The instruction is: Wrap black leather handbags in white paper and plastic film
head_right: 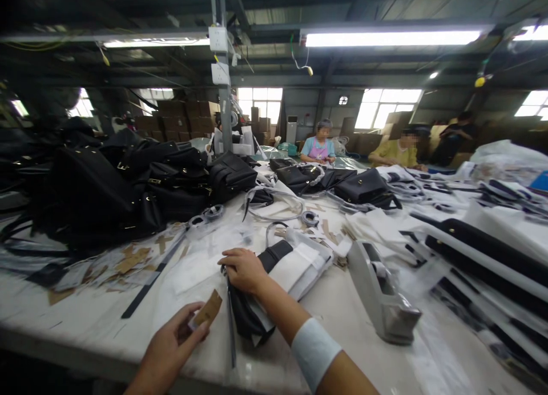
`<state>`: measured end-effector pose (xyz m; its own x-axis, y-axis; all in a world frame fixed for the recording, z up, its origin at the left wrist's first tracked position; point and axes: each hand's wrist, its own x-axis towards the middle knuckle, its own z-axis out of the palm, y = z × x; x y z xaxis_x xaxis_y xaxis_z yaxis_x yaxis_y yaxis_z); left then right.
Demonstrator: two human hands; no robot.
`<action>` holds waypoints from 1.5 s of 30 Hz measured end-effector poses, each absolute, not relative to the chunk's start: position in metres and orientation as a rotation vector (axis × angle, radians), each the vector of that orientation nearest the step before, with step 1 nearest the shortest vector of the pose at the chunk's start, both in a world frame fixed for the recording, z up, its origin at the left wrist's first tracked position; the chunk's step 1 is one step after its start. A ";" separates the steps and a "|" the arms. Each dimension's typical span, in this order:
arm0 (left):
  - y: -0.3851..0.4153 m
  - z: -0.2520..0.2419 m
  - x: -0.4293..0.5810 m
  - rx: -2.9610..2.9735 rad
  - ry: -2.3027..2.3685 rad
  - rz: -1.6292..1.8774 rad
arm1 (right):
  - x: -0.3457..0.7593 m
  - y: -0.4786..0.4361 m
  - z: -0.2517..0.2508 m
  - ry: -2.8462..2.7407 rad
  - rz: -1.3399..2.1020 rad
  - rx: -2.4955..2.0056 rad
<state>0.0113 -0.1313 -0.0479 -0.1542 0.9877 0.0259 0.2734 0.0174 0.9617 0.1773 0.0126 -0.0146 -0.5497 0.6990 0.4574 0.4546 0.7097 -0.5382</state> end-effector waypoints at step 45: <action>-0.071 -0.010 0.084 0.835 1.099 1.125 | 0.377 0.012 -0.045 -1.165 0.382 -1.719</action>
<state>0.0838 -0.0708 -0.0097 0.0579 0.9676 -0.2459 -0.2683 0.2524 0.9297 0.3768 0.0119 -0.0451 0.4895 0.8355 0.2497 0.5253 -0.0540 -0.8492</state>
